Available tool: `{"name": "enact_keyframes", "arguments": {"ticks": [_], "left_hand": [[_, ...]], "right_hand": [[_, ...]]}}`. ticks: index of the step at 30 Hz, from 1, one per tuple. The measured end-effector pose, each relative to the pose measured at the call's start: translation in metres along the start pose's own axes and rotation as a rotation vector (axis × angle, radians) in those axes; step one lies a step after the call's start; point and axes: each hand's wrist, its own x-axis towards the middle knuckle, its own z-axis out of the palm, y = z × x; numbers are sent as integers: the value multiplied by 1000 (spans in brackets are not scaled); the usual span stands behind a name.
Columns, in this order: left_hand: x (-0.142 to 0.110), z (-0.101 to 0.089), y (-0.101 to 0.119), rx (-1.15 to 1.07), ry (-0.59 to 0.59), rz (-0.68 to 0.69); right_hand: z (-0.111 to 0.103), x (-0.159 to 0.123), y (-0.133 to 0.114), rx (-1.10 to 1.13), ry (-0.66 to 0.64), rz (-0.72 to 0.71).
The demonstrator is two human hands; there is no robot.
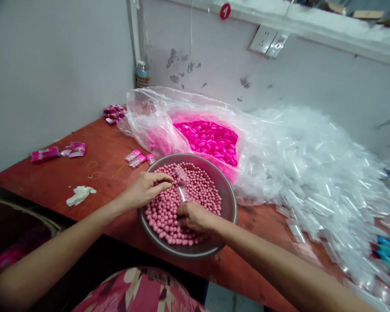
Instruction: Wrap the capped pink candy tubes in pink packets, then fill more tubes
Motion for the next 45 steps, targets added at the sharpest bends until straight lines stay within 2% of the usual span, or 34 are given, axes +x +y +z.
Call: {"name": "enact_keyframes", "arguments": {"ticks": [3,6,11,13,15,16,19,20,22,25,28,31,35,37,39,42,45], "left_hand": [[-3,-4,-1,7,41,-9],[-7,-5,-2,-33,50,-52],[-11,7,6,-263,-142,-124],[-10,13,9,-328,-166,-135],[-9,18,10,-404,-139,-151],[-8,19,10,-455,-124,-169],[-6,20,9,-651,-108,-305],[-6,20,10,-707,-110,-356],[-7,21,10,-784,-118,-408],[-6,21,8,-811,-87,-357],[-3,15,4,-661,-54,-275],[5,0,2,-280,-110,-162],[20,-24,3,137,-306,17],[28,-27,0,309,-416,78],[34,-20,-3,542,-481,106],[37,8,-4,838,-568,188],[35,39,1,853,-659,334]], "right_hand": [[-5,0,-5,384,13,63],[-15,-8,-10,762,54,49],[-13,-12,-20,992,303,-6],[-11,-11,-24,1003,361,-3],[-14,-13,-23,887,375,11],[-18,-16,-21,754,389,14],[-35,-25,-7,118,451,-34],[-40,-27,-2,-103,433,-75],[-45,-26,8,-450,318,-182],[-44,-14,16,-761,162,-347],[-42,4,19,-908,140,-466],[-45,12,22,-959,124,-494],[-51,13,25,-948,159,-419],[-50,13,25,-937,174,-412],[-48,16,25,-940,160,-429],[-45,22,28,-896,174,-428],[-45,24,37,-696,288,-357]]}}
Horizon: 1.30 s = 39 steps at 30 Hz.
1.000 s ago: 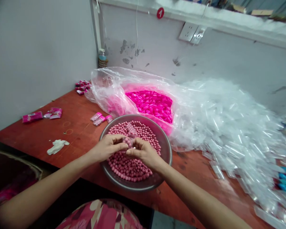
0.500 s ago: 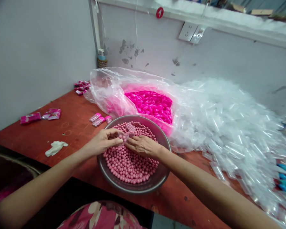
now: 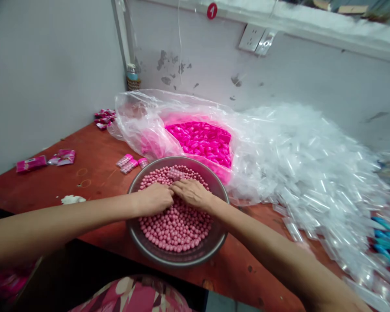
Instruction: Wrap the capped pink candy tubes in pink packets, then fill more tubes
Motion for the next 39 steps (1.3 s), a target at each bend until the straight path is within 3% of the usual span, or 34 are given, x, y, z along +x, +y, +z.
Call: {"name": "enact_keyframes", "arguments": {"ticks": [4,8,12,16,18,22,25,29,32,37,39], "left_hand": [[7,2,16,-212,42,-32],[-4,2,14,-651,132,-32],[-18,4,13,-926,139,-114],[-34,-3,8,-1132,193,-155],[-41,-6,1,-1282,261,-184],[-46,-9,-11,-1647,463,-342],[-44,-8,-12,-1863,621,-425],[-39,-7,-5,-1957,787,-409],[-35,-4,0,-1974,802,-436],[-29,2,6,-1989,709,-507],[-29,4,7,-1960,726,-512]], "right_hand": [[-4,-11,7,332,156,217],[-12,-21,6,508,158,301],[-17,-25,-1,452,46,260],[-24,-25,-14,279,-74,100],[-23,-22,-21,171,-110,60],[-8,-7,-31,-12,-148,118],[-1,1,-31,1,-147,180],[-10,-7,-28,377,-17,449],[-19,-19,-21,608,140,567],[-19,-25,-1,446,56,712],[-20,-24,5,392,25,727]]}}
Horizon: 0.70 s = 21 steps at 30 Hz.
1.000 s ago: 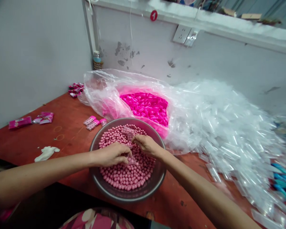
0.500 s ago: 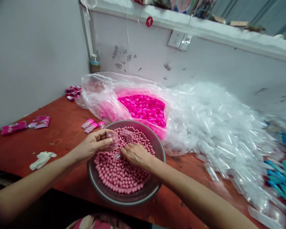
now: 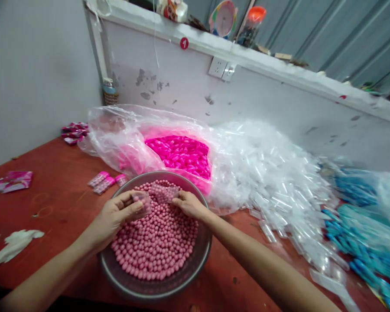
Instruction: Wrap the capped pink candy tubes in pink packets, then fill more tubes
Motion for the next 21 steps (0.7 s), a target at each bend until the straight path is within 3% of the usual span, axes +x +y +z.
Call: {"name": "enact_keyframes", "arguments": {"ticks": [3,6,9,11,13,15,21], "left_hand": [[-2,-1,-1,53,53,88],[-4,-1,-1,92,81,133],[-3,-1,-2,101,90,169],[-3,-1,-3,95,107,209],[-2,-2,-4,80,120,239],[-3,-3,-5,73,123,251],[-3,-5,-4,94,120,260]], "right_hand": [[-11,2,1,-151,6,-20],[-19,-3,0,-522,-117,-151],[-5,-11,-9,-886,-269,-377],[14,-16,-20,-907,-315,-548],[32,-18,-31,-800,-347,-670],[41,-18,-37,-589,-361,-656],[20,-22,-33,391,-405,-152]]}}
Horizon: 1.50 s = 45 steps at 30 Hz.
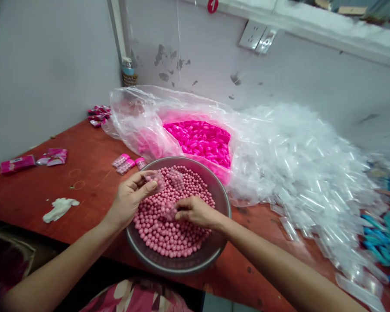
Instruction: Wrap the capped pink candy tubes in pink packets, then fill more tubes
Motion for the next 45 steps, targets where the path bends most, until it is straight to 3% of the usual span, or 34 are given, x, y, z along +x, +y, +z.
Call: {"name": "enact_keyframes", "arguments": {"ticks": [4,8,12,17,20,25,28,32,37,41,45], "left_hand": [[1,-1,-1,20,-30,-15],[1,0,-2,24,-56,-44],[1,1,0,84,-53,-88],[1,1,0,142,-59,-148],[2,0,-2,172,-84,-167],[5,1,-3,223,-95,-212],[8,1,-3,214,-95,-246],[8,1,-5,214,-78,-247],[8,-1,-7,296,-50,-223],[7,-1,-8,287,-43,-220],[7,-1,-9,255,-46,-222]], "right_hand": [[-8,-11,3,488,108,101],[-9,-8,15,637,307,95],[-14,8,29,479,496,176],[-26,30,34,233,543,262],[-40,27,27,57,579,259],[-98,-1,26,-443,759,273],[-141,-8,40,-588,878,321],[-166,15,52,-637,828,248],[-159,67,44,-683,712,141],[-164,92,46,-715,700,212],[-193,97,58,-710,805,362]]}}
